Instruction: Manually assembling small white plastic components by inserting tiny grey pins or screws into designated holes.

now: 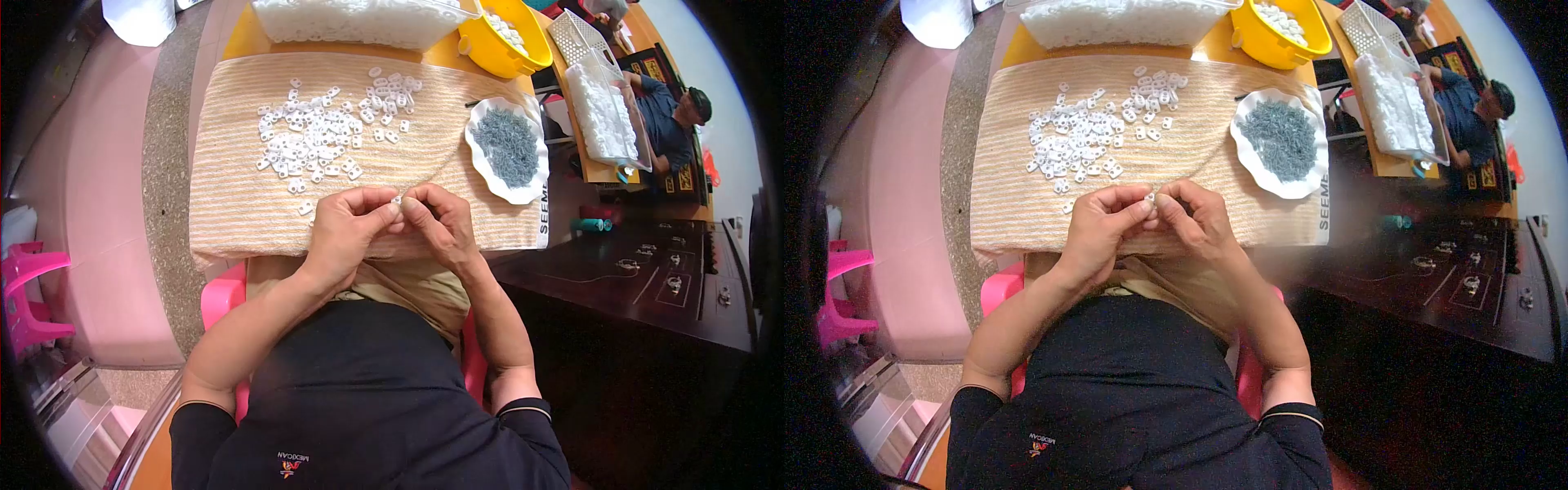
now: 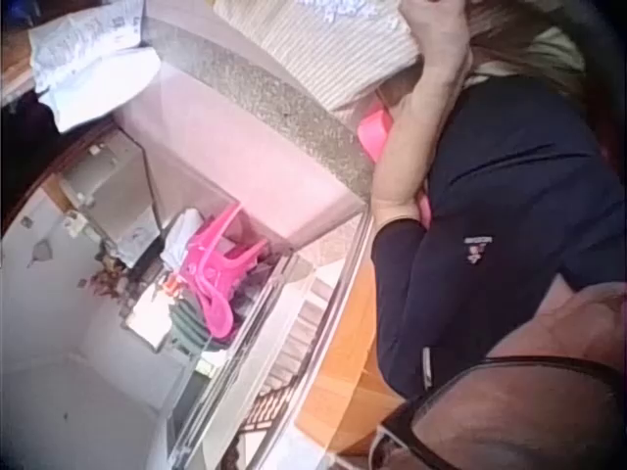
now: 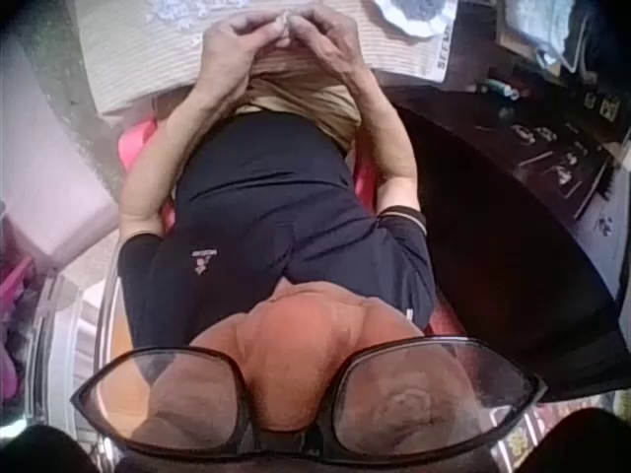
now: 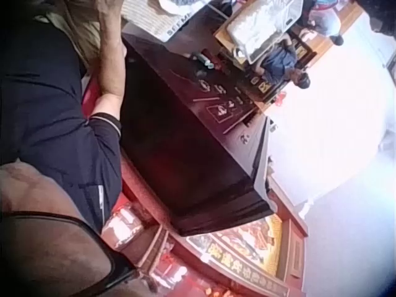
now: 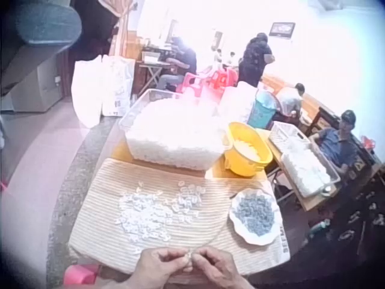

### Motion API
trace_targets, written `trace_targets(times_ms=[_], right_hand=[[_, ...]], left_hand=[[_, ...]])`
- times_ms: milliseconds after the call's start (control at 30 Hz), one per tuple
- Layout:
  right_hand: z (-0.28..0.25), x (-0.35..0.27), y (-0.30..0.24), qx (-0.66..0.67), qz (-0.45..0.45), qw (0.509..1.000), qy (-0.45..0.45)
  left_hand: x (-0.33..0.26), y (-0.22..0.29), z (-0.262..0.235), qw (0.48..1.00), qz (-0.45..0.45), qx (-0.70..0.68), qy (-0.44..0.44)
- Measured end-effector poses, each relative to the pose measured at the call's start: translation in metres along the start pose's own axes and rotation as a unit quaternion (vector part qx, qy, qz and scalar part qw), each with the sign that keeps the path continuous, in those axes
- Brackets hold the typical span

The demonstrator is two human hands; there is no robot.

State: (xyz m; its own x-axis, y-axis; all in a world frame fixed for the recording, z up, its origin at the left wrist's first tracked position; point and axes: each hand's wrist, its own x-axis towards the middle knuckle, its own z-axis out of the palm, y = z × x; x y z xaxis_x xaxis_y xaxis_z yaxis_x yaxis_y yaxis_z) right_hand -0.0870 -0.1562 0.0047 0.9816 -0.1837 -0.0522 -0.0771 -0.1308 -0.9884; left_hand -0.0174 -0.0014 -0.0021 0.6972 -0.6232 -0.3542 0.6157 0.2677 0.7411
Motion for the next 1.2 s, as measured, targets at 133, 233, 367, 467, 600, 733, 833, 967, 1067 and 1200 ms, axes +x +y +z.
trace_targets(times_ms=[133, 233, 367, 467, 600, 733, 833, 967, 1067, 1200], right_hand=[[-0.002, 0.0, -0.001, -0.027, -0.004, 1.0, -0.001], [-0.001, 0.0, -0.004, -0.035, -0.007, 0.999, -0.008], [0.001, -0.001, -0.006, -0.015, -0.002, 1.0, -0.006], [0.001, 0.0, -0.004, -0.007, 0.005, 1.0, -0.003], [-0.005, 0.003, 0.0, 0.012, 0.013, 1.0, -0.019], [-0.01, 0.004, 0.0, 0.071, 0.045, 0.996, -0.031], [-0.013, 0.005, 0.002, 0.088, 0.059, 0.994, -0.037], [-0.015, 0.006, 0.002, 0.101, 0.068, 0.992, -0.02], [-0.022, 0.013, -0.012, 0.05, 0.057, 0.997, 0.017], [-0.023, 0.044, -0.035, -0.149, -0.001, 0.988, 0.05]], left_hand=[[-0.002, -0.003, 0.002, 1.0, 0.013, 0.008, 0.003], [-0.004, -0.004, 0.004, 1.0, 0.01, 0.022, 0.005], [-0.005, -0.006, 0.004, 0.999, 0.032, 0.039, 0.009], [-0.004, -0.005, 0.003, 0.999, 0.031, 0.039, 0.004], [0.0, -0.005, 0.001, 0.999, 0.027, 0.023, -0.009], [0.001, -0.002, 0.001, 1.0, 0.02, 0.02, -0.006], [0.001, -0.002, 0.0, 1.0, 0.018, 0.007, -0.008], [0.002, 0.001, 0.0, 1.0, 0.0, -0.014, -0.004], [0.003, 0.0, -0.002, 0.999, -0.004, -0.034, -0.003], [0.0, 0.005, -0.001, 0.999, -0.01, -0.044, 0.015]])
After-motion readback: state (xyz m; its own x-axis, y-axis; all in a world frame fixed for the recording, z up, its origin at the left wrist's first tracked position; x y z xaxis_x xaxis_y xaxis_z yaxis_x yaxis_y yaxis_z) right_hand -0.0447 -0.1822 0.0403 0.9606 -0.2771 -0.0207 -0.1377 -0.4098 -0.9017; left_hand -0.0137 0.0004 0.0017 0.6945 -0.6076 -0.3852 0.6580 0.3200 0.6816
